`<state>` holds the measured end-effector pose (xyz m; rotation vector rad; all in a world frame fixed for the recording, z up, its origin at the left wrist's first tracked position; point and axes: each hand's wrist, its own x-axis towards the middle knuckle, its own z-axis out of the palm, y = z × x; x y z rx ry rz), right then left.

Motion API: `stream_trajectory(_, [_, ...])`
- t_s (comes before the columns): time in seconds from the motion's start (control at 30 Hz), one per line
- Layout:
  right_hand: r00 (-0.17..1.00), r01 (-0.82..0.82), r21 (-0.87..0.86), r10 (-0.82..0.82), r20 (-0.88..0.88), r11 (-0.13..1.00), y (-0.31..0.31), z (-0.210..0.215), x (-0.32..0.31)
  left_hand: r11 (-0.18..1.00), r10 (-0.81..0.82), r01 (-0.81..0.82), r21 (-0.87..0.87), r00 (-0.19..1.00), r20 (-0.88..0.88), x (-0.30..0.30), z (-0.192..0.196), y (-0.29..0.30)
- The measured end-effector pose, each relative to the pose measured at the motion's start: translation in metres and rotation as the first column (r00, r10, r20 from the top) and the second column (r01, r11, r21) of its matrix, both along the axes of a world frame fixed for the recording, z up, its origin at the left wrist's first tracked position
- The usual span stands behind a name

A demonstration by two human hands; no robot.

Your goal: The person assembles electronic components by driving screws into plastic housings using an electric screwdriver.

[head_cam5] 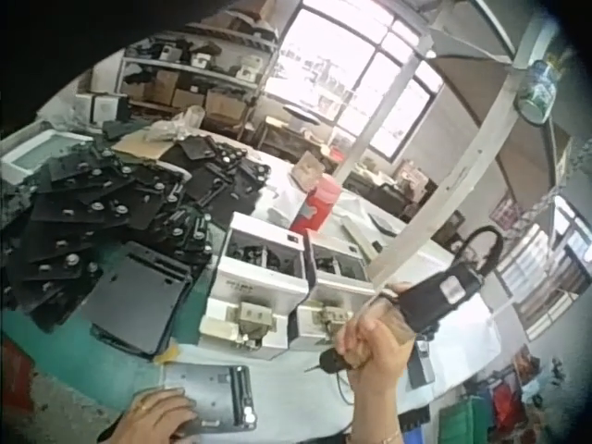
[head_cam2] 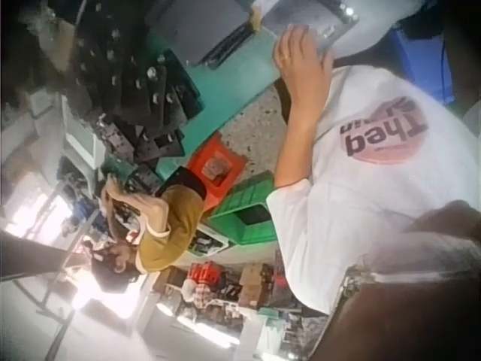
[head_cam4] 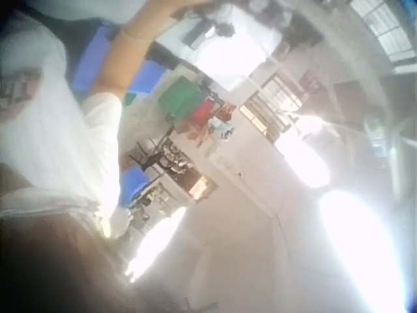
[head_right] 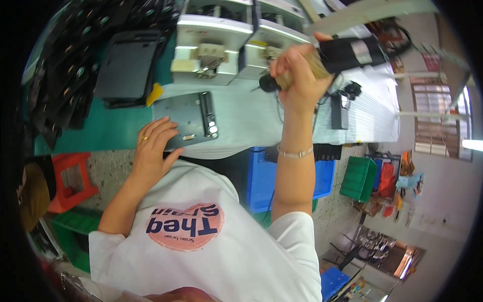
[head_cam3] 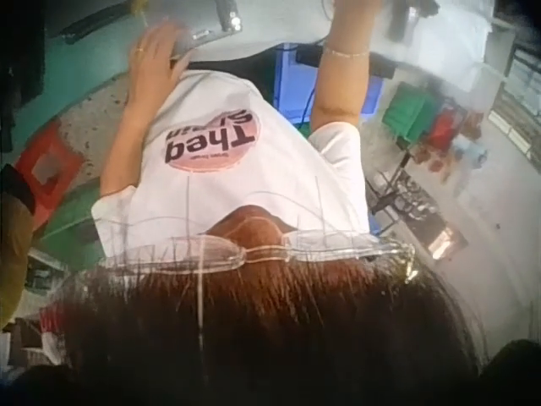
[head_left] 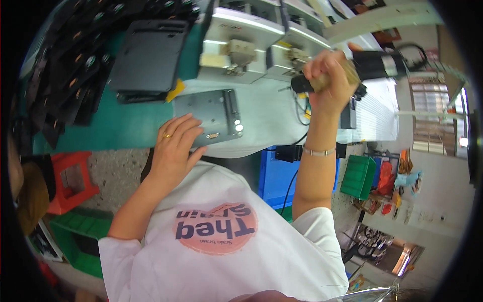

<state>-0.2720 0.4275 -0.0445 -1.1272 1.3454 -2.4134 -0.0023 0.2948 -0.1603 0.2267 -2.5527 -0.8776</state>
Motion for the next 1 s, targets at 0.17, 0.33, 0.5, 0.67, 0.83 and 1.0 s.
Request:
stream_trajectory(0.17, [0.976, -0.217, 0.037, 0.217, -0.004, 0.976, -0.011, -0.024, 0.077, 0.999, -0.004, 0.005, 0.039, 0.999, -0.046, -0.003, -0.001, 0.0])
stream_trajectory(0.33, [0.957, -0.285, 0.105, 0.289, -0.025, 0.953, -0.024, -0.049, 0.114, 0.999, -0.002, 0.005, 0.042, 0.999, -0.052, 0.0, -0.005, 0.0])
stream_trajectory(0.5, [0.966, -0.198, 0.183, 0.224, -0.131, 0.963, -0.031, -0.06, 0.122, 0.999, 0.0, 0.003, 0.043, 0.997, -0.077, 0.002, -0.006, -0.001])
stream_trajectory(0.67, [0.961, -0.181, 0.199, 0.216, -0.171, 0.963, -0.035, -0.066, 0.123, 0.999, 0.004, -0.001, 0.044, 0.996, -0.084, 0.002, -0.008, -0.001])
stream_trajectory(0.83, [0.968, -0.165, 0.205, 0.198, -0.154, 0.965, -0.037, -0.067, 0.127, 0.999, 0.009, -0.004, 0.054, 0.996, -0.088, 0.002, -0.009, -0.001])
stream_trajectory(1.0, [0.961, -0.175, 0.221, 0.215, -0.172, 0.959, -0.037, -0.068, 0.126, 0.998, 0.009, -0.004, 0.062, 0.997, -0.074, 0.002, -0.008, -0.001])
